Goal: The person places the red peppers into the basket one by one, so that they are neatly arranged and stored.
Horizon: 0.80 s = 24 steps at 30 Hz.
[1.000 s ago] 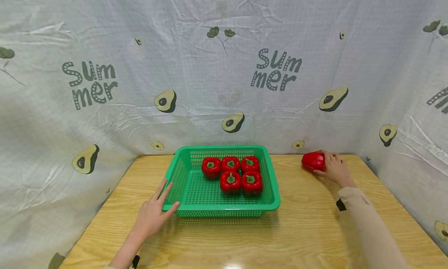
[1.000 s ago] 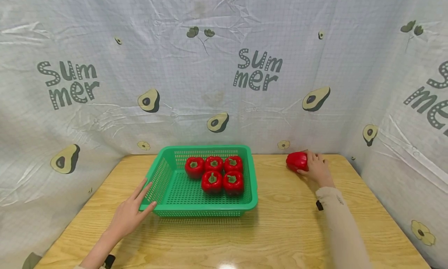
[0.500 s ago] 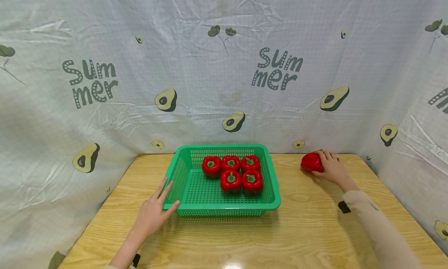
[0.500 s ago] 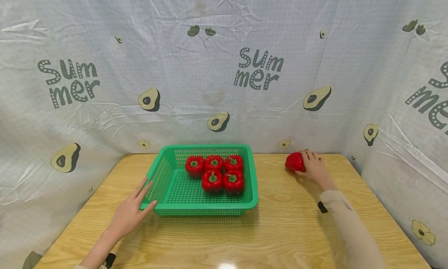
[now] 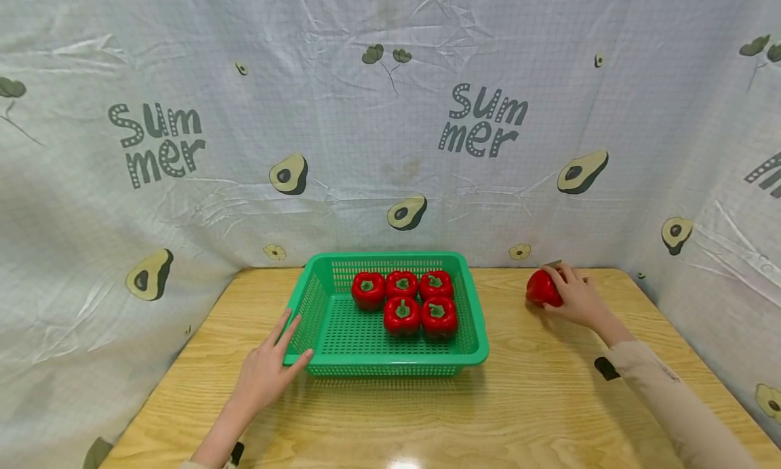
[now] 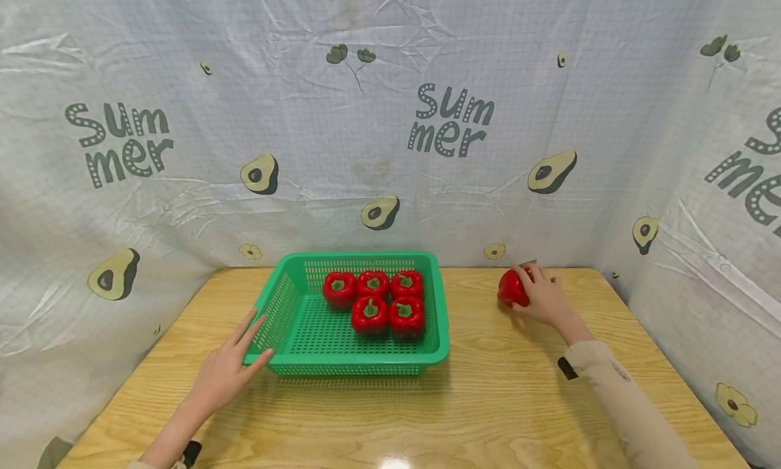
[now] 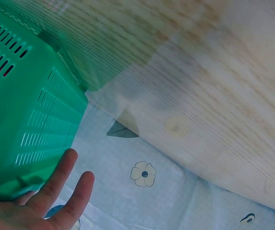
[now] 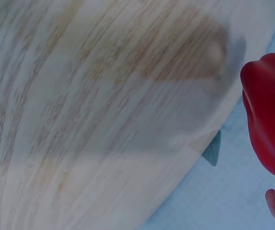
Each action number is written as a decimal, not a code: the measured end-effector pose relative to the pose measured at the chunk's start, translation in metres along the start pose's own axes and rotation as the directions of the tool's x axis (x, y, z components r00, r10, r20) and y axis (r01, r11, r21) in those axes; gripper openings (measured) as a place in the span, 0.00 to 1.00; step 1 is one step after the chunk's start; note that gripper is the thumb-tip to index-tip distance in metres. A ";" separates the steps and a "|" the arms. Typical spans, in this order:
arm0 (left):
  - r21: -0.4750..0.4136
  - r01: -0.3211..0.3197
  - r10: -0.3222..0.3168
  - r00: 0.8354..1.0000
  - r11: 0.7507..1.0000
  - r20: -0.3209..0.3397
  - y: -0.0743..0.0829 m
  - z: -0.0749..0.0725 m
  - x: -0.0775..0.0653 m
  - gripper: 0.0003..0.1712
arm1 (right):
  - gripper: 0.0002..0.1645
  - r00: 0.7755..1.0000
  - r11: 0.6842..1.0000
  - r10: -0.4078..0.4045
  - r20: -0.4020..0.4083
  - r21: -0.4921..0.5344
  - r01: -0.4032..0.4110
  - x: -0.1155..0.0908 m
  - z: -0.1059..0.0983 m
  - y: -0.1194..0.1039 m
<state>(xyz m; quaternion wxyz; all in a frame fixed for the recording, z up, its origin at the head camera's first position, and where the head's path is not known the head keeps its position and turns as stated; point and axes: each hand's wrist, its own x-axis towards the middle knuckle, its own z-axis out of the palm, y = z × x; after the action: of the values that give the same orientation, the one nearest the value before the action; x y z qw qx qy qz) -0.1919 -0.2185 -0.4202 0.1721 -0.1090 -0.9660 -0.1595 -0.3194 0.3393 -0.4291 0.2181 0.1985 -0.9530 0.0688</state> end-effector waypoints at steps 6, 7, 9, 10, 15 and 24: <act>0.006 -0.002 0.002 1.000 1.000 0.006 0.000 0.000 0.001 0.38 | 0.46 1.000 1.000 -0.029 0.009 -0.001 0.029 0.000 -0.007 -0.010; 0.005 0.000 0.000 1.000 1.000 0.009 0.000 0.000 0.001 0.38 | 0.46 0.999 0.999 -0.034 0.009 -0.002 0.034 0.001 -0.008 -0.013; 0.001 0.004 -0.004 1.000 1.000 0.014 0.000 0.000 0.001 0.38 | 0.46 0.999 0.999 -0.044 0.008 0.003 0.044 0.001 -0.011 -0.018; 0.000 0.006 -0.006 1.000 1.000 0.015 0.000 0.000 0.001 0.38 | 0.46 0.999 0.999 -0.048 0.009 0.004 0.048 0.002 -0.013 -0.021; 0.000 0.004 -0.004 1.000 1.000 0.015 0.001 -0.001 0.001 0.38 | 0.46 0.998 0.998 -0.062 -0.008 -0.015 0.062 0.001 -0.020 -0.035; -0.002 -0.004 0.004 1.000 1.000 0.008 0.001 -0.002 0.000 0.38 | 0.46 0.993 0.993 -0.116 -0.029 -0.006 0.116 0.004 -0.030 -0.057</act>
<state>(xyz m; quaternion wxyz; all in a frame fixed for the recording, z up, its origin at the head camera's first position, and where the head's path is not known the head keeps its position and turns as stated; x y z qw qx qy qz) -0.1915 -0.2180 -0.4184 0.1682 -0.1119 -0.9663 -0.1598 -0.2883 0.2925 -0.3979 0.2359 0.2521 -0.9368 0.0568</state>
